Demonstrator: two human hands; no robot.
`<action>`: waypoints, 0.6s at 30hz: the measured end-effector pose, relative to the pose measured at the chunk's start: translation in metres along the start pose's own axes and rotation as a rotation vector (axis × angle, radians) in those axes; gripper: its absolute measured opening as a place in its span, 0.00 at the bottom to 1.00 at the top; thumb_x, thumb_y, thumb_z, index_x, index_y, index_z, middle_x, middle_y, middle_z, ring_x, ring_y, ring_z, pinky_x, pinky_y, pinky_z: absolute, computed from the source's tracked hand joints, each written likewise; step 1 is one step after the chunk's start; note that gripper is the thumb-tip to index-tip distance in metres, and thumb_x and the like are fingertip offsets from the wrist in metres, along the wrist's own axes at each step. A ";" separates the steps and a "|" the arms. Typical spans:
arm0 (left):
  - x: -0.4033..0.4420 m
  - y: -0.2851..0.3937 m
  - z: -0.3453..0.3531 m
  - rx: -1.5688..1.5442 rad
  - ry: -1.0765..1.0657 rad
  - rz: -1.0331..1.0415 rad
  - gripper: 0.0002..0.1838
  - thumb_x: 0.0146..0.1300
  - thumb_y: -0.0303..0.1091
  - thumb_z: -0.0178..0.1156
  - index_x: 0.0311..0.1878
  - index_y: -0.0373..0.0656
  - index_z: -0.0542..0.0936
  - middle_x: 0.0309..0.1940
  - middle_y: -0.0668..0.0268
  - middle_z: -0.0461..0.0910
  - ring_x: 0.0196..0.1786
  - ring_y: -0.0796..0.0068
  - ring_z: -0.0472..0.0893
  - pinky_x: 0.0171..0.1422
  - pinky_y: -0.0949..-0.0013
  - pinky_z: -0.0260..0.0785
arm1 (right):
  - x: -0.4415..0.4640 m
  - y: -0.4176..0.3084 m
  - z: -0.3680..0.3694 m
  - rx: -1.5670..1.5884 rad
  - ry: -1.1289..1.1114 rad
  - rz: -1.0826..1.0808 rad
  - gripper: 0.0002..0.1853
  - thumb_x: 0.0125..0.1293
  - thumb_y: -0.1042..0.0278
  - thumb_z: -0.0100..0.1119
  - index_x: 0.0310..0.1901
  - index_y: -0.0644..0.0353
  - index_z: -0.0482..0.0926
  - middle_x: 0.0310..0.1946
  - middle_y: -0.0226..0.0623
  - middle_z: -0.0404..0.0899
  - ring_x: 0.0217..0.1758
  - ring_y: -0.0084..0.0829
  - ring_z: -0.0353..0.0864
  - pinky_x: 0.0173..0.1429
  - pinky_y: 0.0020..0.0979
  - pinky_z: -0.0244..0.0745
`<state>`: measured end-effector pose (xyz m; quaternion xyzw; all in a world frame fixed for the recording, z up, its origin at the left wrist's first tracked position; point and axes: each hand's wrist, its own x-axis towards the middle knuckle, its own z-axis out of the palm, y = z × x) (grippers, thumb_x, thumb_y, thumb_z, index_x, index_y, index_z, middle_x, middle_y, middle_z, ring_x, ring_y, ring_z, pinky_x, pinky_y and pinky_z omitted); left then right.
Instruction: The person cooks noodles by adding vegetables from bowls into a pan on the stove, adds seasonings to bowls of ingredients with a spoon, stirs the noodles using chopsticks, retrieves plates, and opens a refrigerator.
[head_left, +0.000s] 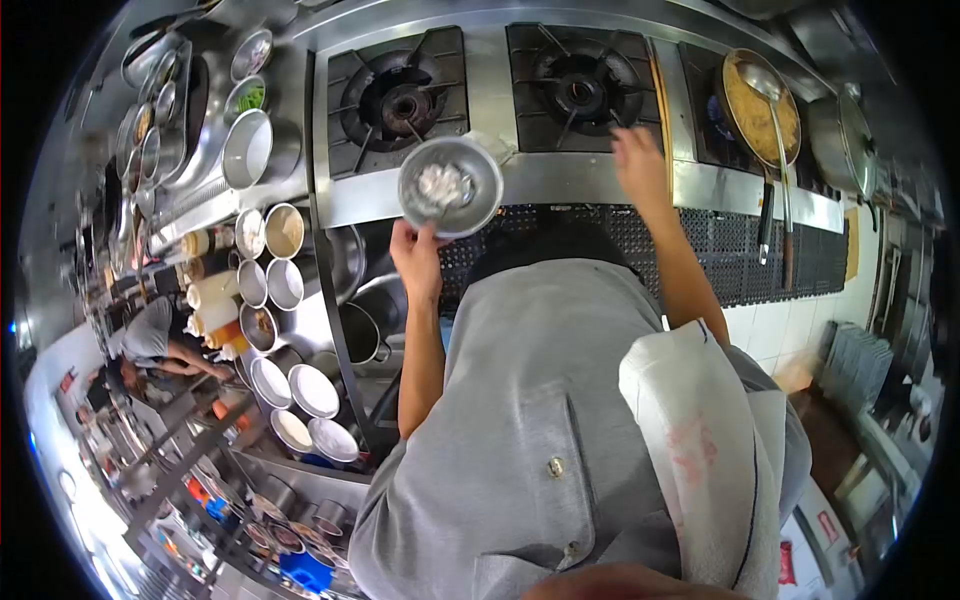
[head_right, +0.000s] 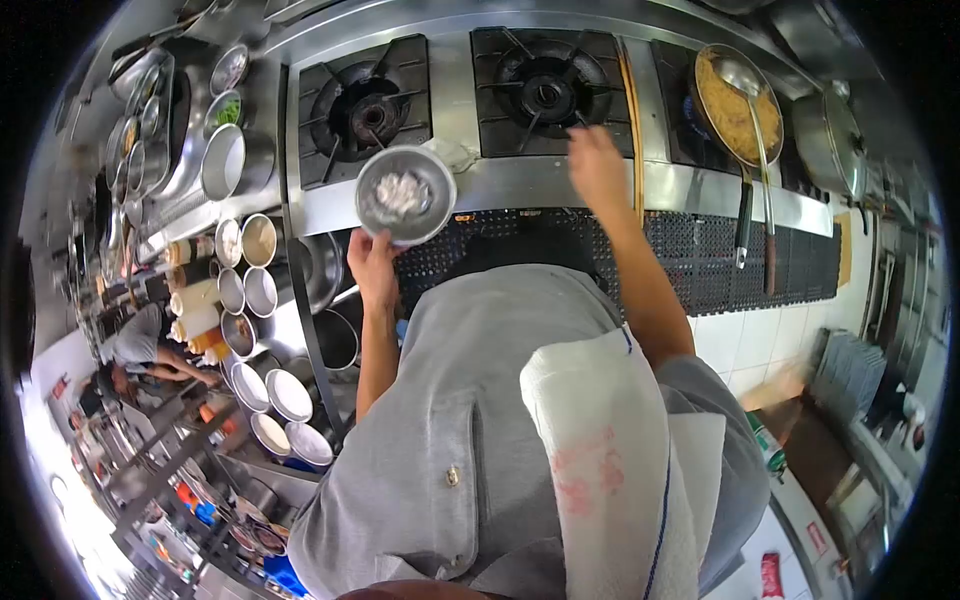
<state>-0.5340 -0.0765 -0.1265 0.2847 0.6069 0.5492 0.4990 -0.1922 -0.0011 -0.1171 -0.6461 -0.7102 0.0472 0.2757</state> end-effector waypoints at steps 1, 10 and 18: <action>0.004 0.002 0.010 -0.016 -0.047 -0.007 0.03 0.63 0.24 0.56 0.37 0.38 0.72 0.31 0.65 0.77 0.32 0.78 0.78 0.35 0.70 0.77 | 0.016 -0.036 -0.009 0.201 -0.041 -0.081 0.11 0.61 0.72 0.56 0.46 0.58 0.78 0.35 0.44 0.76 0.39 0.46 0.79 0.42 0.43 0.75; 0.015 0.038 0.115 0.019 -0.174 0.018 0.08 0.59 0.20 0.55 0.33 0.38 0.65 0.27 0.62 0.75 0.29 0.73 0.80 0.31 0.70 0.75 | 0.085 -0.127 0.037 0.030 -0.308 -0.346 0.14 0.52 0.68 0.62 0.42 0.59 0.80 0.41 0.44 0.76 0.49 0.48 0.75 0.46 0.43 0.77; 0.052 0.036 0.187 -0.021 -0.230 -0.007 0.08 0.59 0.18 0.53 0.30 0.38 0.63 0.28 0.62 0.71 0.28 0.73 0.78 0.27 0.68 0.79 | 0.124 -0.069 0.013 -0.209 -0.266 -0.452 0.11 0.52 0.72 0.56 0.37 0.66 0.80 0.34 0.51 0.78 0.42 0.49 0.81 0.39 0.39 0.81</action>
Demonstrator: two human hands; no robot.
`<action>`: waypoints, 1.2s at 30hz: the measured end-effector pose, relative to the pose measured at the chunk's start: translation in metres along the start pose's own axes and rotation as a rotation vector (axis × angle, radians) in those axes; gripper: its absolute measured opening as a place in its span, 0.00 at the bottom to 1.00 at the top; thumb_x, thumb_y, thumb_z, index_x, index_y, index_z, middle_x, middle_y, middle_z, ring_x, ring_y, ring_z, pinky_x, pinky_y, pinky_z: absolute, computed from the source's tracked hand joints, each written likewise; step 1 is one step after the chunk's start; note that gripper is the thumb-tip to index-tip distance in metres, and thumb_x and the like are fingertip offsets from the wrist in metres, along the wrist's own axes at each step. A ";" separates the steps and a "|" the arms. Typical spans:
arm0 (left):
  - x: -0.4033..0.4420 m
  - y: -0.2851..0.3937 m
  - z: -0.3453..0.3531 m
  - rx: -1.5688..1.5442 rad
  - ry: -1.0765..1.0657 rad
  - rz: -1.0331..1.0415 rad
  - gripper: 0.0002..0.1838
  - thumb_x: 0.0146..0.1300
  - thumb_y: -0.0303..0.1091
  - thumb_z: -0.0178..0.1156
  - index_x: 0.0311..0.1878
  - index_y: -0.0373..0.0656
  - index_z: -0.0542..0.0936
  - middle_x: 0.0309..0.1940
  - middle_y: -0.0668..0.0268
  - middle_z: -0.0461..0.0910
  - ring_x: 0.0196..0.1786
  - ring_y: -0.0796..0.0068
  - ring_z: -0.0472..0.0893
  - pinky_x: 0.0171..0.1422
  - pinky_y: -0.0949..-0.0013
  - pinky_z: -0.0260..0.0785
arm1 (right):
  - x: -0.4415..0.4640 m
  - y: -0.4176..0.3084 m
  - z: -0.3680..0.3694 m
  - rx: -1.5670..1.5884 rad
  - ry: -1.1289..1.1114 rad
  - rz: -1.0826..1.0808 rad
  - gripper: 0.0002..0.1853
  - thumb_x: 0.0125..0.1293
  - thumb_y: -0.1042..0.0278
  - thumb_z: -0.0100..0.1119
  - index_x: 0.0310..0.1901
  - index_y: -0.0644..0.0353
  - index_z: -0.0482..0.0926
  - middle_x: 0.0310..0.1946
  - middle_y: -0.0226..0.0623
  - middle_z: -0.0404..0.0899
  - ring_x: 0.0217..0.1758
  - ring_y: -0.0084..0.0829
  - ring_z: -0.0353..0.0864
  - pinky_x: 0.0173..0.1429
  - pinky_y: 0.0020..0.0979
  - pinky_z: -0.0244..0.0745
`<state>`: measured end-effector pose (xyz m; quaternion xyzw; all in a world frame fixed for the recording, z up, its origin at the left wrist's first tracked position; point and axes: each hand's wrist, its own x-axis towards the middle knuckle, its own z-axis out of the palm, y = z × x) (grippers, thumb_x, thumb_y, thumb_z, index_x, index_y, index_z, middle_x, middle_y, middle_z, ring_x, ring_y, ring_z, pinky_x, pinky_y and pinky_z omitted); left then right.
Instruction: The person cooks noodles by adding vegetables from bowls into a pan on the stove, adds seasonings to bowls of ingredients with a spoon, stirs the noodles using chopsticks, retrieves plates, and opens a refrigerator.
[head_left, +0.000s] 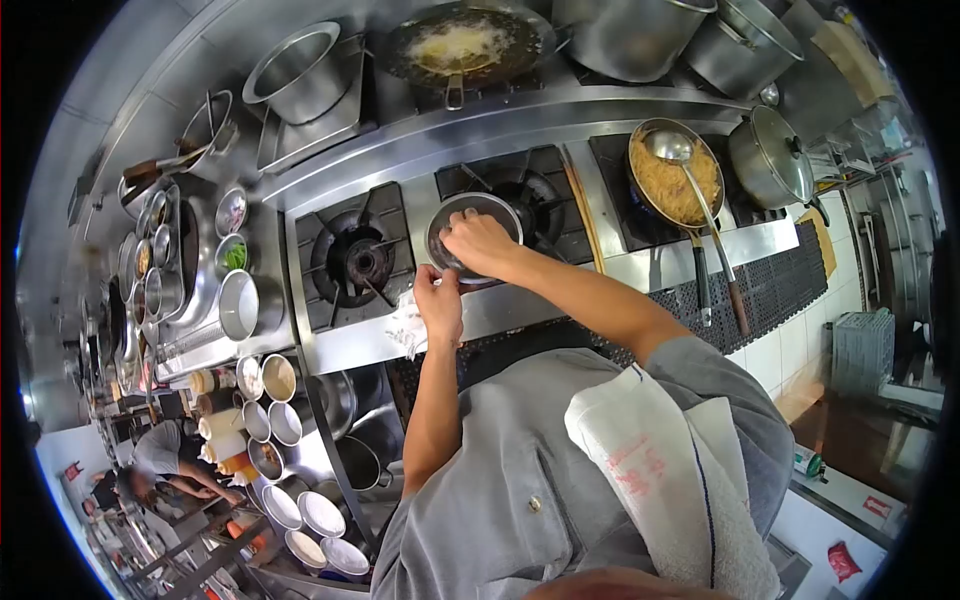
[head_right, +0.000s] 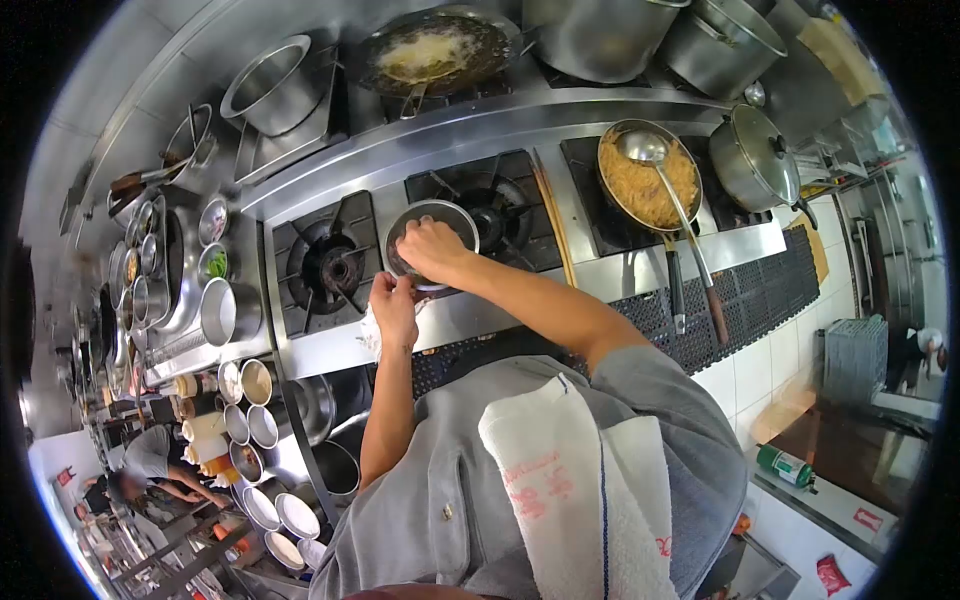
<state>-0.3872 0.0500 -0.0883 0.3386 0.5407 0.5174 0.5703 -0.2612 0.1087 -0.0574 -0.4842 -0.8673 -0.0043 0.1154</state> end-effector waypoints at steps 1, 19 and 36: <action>0.006 0.002 0.009 0.005 -0.012 -0.008 0.08 0.59 0.19 0.52 0.30 0.38 0.64 0.28 0.61 0.71 0.27 0.74 0.78 0.27 0.68 0.79 | 0.001 0.012 -0.001 -0.002 0.026 -0.013 0.11 0.52 0.72 0.57 0.36 0.67 0.80 0.34 0.52 0.79 0.40 0.49 0.82 0.38 0.39 0.81; 0.066 0.032 0.100 -0.032 -0.006 -0.019 0.09 0.59 0.20 0.54 0.27 0.37 0.64 0.25 0.62 0.71 0.25 0.75 0.74 0.31 0.69 0.81 | 0.126 0.286 -0.061 0.027 0.306 0.523 0.07 0.51 0.66 0.58 0.31 0.58 0.81 0.31 0.46 0.82 0.38 0.49 0.82 0.43 0.48 0.76; 0.091 0.026 0.123 -0.060 -0.057 -0.044 0.10 0.60 0.20 0.55 0.28 0.37 0.63 0.24 0.64 0.70 0.23 0.74 0.75 0.28 0.70 0.80 | 0.043 0.179 -0.049 0.283 0.033 0.111 0.11 0.48 0.76 0.60 0.37 0.60 0.81 0.33 0.45 0.83 0.41 0.50 0.82 0.46 0.45 0.76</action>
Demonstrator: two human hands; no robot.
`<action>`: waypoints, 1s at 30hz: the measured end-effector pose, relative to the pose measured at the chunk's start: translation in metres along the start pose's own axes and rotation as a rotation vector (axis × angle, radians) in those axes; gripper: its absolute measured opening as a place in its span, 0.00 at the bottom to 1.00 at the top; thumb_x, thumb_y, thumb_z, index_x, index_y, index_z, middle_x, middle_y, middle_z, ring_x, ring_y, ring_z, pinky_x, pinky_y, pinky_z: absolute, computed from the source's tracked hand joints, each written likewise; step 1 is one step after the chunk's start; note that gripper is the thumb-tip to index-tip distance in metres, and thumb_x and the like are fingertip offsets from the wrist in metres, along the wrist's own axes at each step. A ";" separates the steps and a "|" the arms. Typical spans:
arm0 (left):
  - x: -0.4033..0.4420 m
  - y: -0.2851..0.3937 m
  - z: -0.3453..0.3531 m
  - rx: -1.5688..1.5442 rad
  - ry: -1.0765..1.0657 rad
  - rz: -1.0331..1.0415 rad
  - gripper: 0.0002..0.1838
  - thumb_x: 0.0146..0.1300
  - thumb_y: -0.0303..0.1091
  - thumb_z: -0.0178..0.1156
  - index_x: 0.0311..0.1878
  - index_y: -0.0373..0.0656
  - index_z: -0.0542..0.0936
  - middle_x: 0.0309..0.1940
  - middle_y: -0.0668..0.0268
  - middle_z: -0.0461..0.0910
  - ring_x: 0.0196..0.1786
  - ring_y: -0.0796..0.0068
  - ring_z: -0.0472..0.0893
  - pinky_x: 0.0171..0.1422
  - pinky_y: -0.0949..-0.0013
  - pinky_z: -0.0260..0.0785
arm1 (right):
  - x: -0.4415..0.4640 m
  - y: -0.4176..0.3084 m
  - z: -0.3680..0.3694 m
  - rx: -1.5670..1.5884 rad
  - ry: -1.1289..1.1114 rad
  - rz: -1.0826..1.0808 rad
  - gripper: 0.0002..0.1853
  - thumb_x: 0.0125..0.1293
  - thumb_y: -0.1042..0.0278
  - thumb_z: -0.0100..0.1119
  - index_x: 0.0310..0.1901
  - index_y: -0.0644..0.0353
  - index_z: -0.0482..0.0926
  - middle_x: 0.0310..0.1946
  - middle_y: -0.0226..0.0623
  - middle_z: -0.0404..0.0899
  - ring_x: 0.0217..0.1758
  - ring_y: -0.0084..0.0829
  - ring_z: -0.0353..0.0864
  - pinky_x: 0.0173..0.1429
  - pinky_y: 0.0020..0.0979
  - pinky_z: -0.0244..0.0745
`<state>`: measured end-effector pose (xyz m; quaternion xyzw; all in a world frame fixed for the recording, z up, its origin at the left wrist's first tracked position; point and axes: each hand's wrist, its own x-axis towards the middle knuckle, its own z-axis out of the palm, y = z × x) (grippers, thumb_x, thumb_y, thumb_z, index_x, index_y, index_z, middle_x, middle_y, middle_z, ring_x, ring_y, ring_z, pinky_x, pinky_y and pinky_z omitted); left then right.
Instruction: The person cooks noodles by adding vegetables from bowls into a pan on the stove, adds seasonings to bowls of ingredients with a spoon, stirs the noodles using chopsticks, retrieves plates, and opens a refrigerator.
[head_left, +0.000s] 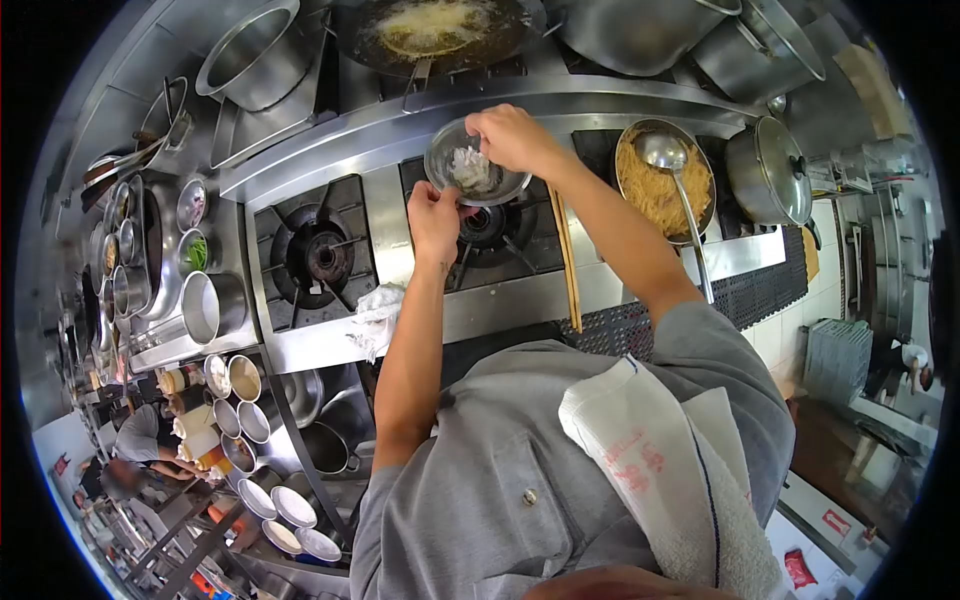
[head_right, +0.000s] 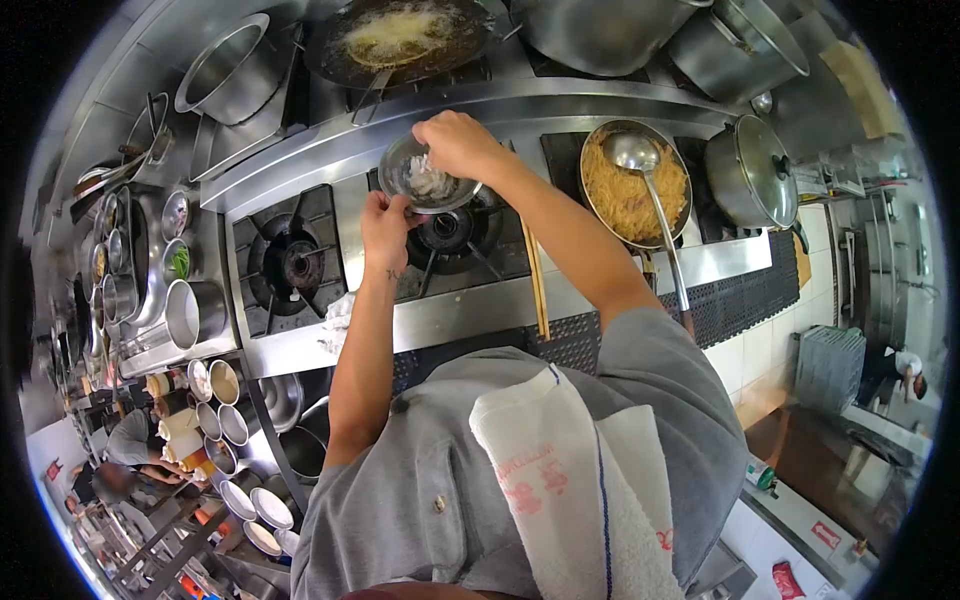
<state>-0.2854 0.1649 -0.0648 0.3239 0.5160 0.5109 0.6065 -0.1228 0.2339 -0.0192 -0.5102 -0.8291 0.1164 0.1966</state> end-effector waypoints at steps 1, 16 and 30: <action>0.002 0.002 0.001 -0.007 0.001 0.003 0.10 0.60 0.20 0.55 0.28 0.37 0.63 0.24 0.64 0.70 0.23 0.74 0.75 0.28 0.70 0.80 | 0.004 0.003 0.001 -0.006 -0.002 -0.004 0.11 0.48 0.76 0.60 0.37 0.60 0.81 0.33 0.45 0.83 0.41 0.50 0.82 0.46 0.45 0.76; 0.017 0.015 0.004 -0.046 0.013 -0.030 0.05 0.61 0.23 0.53 0.34 0.36 0.67 0.30 0.62 0.72 0.30 0.74 0.76 0.34 0.68 0.80 | 0.035 0.018 -0.023 0.015 -0.059 -0.053 0.07 0.50 0.75 0.57 0.33 0.63 0.80 0.30 0.50 0.81 0.38 0.51 0.81 0.43 0.46 0.74; 0.005 -0.007 -0.026 -0.035 0.130 -0.049 0.09 0.59 0.21 0.53 0.28 0.38 0.62 0.26 0.65 0.66 0.26 0.75 0.73 0.31 0.68 0.81 | 0.202 0.141 -0.007 -0.239 0.060 0.285 0.08 0.57 0.72 0.59 0.38 0.57 0.83 0.41 0.51 0.81 0.46 0.51 0.81 0.51 0.48 0.76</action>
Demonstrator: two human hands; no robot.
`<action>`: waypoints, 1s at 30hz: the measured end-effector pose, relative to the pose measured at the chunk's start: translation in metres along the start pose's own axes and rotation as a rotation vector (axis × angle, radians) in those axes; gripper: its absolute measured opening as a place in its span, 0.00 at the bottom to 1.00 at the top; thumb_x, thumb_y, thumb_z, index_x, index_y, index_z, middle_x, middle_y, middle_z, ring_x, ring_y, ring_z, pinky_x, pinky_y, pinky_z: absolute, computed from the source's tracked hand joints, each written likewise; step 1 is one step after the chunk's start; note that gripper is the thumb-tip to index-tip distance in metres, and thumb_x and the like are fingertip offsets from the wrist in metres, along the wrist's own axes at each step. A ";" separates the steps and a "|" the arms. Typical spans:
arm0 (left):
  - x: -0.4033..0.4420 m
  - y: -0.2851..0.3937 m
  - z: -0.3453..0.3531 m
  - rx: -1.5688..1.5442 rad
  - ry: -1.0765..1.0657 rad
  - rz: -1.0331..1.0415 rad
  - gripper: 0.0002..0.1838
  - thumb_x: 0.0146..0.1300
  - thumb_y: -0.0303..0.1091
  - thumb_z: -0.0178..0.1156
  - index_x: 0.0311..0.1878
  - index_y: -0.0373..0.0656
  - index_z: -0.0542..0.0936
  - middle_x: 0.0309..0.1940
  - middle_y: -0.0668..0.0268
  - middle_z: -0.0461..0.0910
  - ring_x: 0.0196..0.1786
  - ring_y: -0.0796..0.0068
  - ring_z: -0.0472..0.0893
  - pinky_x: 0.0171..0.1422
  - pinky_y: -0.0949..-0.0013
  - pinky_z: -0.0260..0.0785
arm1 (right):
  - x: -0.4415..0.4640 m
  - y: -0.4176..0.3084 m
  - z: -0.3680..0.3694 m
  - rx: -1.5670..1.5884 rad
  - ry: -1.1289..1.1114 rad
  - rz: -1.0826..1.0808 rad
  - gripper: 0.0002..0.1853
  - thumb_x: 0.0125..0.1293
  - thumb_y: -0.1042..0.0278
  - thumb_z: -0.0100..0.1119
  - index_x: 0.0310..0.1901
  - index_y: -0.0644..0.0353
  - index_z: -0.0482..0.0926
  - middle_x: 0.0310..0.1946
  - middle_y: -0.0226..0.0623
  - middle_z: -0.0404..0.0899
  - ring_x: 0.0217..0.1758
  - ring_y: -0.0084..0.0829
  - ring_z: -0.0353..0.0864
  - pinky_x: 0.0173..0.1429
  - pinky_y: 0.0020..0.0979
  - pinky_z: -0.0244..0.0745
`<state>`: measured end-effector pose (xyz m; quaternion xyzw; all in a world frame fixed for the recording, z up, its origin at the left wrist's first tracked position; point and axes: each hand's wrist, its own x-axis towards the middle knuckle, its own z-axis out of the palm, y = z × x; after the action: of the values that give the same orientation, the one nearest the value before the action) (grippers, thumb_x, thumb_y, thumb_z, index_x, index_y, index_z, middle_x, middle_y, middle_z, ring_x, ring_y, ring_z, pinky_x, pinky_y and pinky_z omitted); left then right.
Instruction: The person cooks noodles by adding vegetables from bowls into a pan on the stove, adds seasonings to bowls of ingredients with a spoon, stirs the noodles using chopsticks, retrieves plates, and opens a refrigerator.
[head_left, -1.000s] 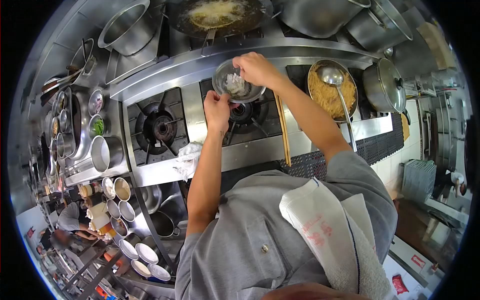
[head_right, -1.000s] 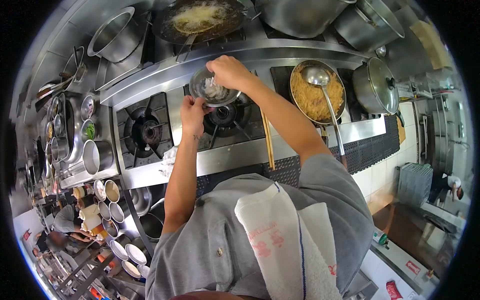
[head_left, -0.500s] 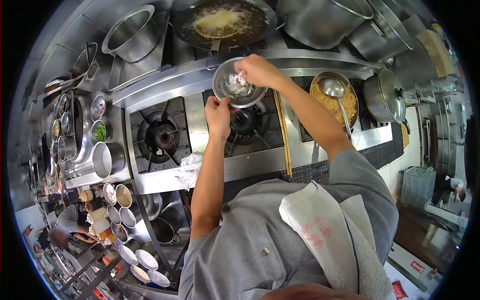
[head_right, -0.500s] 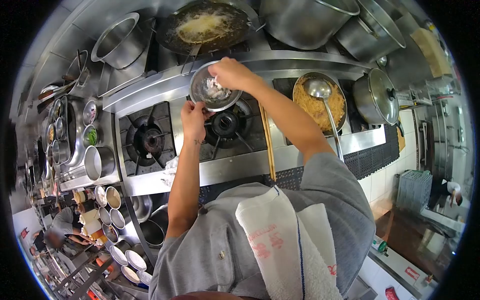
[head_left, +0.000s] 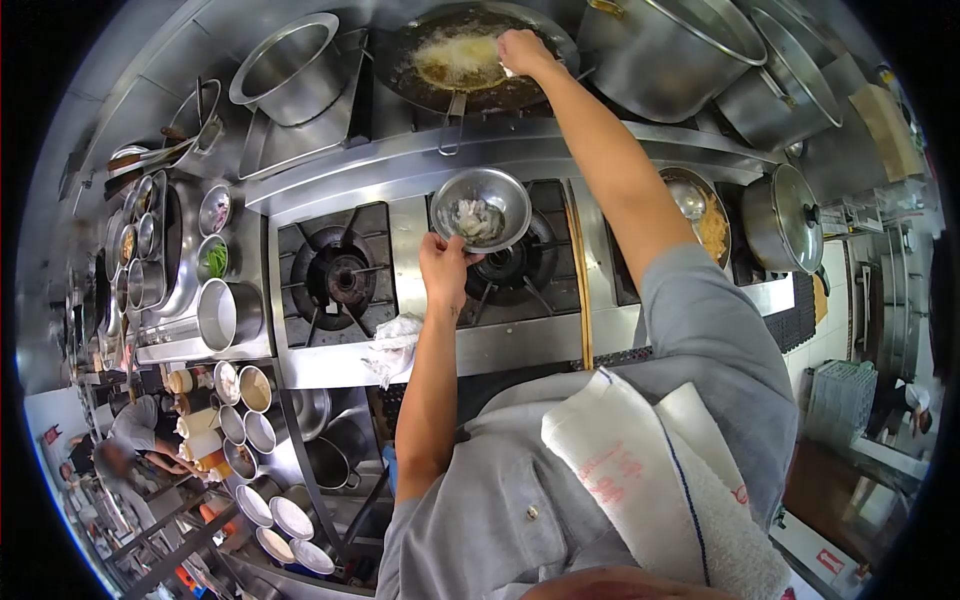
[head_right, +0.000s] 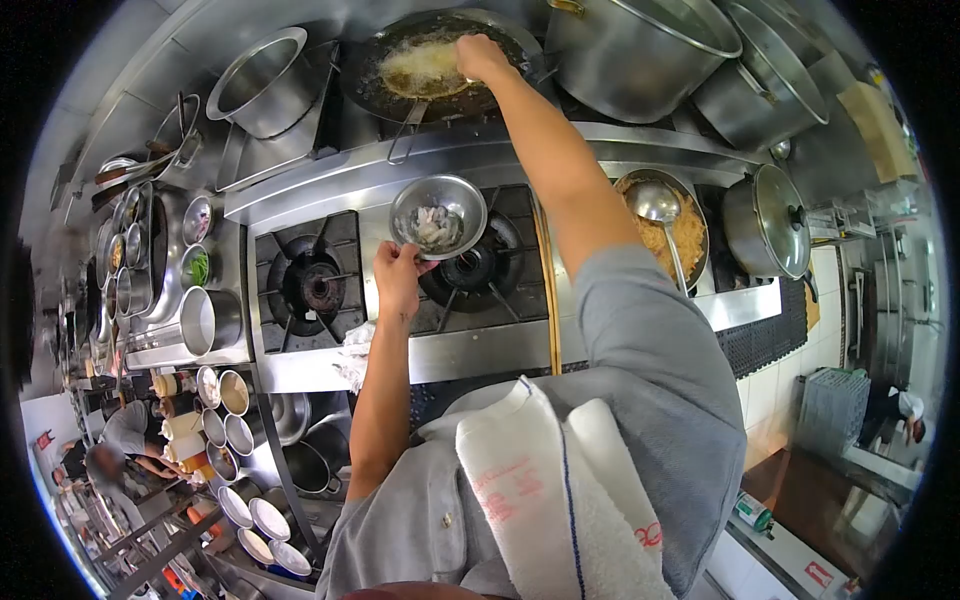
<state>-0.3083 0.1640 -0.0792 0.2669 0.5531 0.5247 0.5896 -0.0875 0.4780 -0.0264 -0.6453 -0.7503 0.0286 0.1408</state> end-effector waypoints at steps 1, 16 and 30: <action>-0.001 -0.001 -0.002 0.001 0.003 0.002 0.09 0.59 0.21 0.53 0.28 0.38 0.62 0.26 0.65 0.66 0.26 0.75 0.73 0.31 0.68 0.81 | 0.003 0.000 -0.001 0.002 0.001 -0.002 0.08 0.57 0.72 0.59 0.38 0.57 0.83 0.41 0.51 0.81 0.46 0.51 0.81 0.51 0.48 0.76; -0.030 0.006 0.036 0.244 -0.147 0.163 0.06 0.61 0.21 0.54 0.30 0.35 0.66 0.26 0.65 0.69 0.27 0.76 0.75 0.32 0.69 0.81 | -0.245 -0.099 0.003 0.186 -0.200 -0.069 0.12 0.51 0.69 0.62 0.37 0.63 0.80 0.33 0.54 0.81 0.41 0.54 0.82 0.48 0.49 0.77; 0.002 0.011 0.025 0.030 -0.084 0.053 0.07 0.60 0.21 0.54 0.30 0.36 0.65 0.27 0.62 0.71 0.27 0.72 0.78 0.33 0.68 0.81 | -0.086 0.003 -0.042 0.046 0.087 0.118 0.08 0.53 0.67 0.60 0.36 0.51 0.82 0.35 0.45 0.83 0.45 0.48 0.81 0.48 0.47 0.75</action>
<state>-0.2885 0.1757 -0.0641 0.3118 0.5284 0.5201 0.5942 -0.0631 0.3883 -0.0017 -0.6857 -0.7032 0.0259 0.1863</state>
